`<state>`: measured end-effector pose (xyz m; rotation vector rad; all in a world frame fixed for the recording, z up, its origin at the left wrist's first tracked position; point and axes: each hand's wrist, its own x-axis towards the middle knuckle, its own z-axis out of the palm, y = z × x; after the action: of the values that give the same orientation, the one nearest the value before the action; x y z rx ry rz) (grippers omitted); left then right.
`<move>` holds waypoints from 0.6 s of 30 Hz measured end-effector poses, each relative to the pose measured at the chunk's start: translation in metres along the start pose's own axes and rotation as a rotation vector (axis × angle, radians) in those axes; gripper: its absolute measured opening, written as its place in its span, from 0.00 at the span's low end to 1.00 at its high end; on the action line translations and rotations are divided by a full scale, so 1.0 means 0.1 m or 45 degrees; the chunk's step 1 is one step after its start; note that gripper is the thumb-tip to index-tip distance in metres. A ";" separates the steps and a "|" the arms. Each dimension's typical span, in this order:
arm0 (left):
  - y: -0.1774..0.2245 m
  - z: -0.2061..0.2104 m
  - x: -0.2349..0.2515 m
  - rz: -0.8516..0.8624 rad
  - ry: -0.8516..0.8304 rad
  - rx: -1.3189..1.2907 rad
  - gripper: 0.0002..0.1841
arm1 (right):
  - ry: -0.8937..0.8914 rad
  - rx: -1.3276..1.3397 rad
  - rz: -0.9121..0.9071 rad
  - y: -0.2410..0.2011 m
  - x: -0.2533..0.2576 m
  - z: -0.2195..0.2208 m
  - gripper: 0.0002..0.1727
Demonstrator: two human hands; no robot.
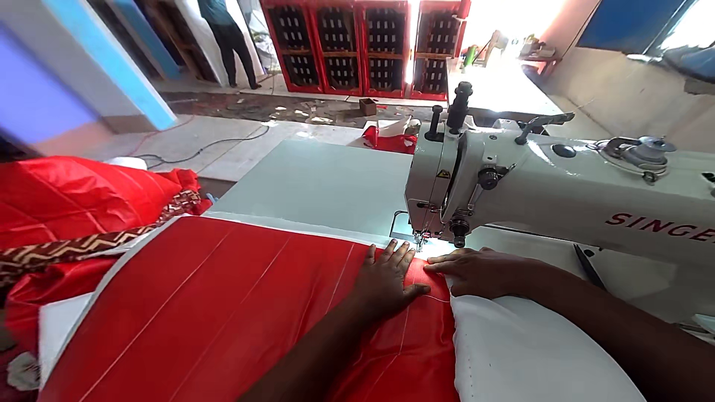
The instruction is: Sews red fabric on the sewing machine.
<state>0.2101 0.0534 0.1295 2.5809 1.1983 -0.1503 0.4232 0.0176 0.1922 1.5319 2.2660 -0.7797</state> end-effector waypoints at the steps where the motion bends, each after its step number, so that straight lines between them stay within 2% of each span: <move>1: 0.00 -0.01 0.03 0.004 0.002 -0.005 0.46 | 0.016 0.004 -0.006 0.04 0.01 0.00 0.30; 7: -0.06 -0.05 0.23 0.019 0.005 -0.020 0.46 | 0.079 -0.006 0.004 0.16 0.04 -0.04 0.28; 15: -0.05 -0.11 0.27 0.007 -0.031 -0.020 0.46 | 0.051 -0.033 0.011 0.15 0.05 -0.10 0.28; 16: -0.07 -0.12 0.28 0.015 -0.041 -0.052 0.43 | 0.054 -0.032 0.011 0.15 0.05 -0.09 0.28; 18: -0.12 -0.19 0.32 0.047 -0.051 -0.203 0.31 | 0.065 -0.021 -0.006 0.17 0.05 -0.08 0.28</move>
<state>0.2209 0.0899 0.1386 2.4485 1.1007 -0.0937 0.4375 0.0310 0.1913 1.5563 2.3075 -0.7297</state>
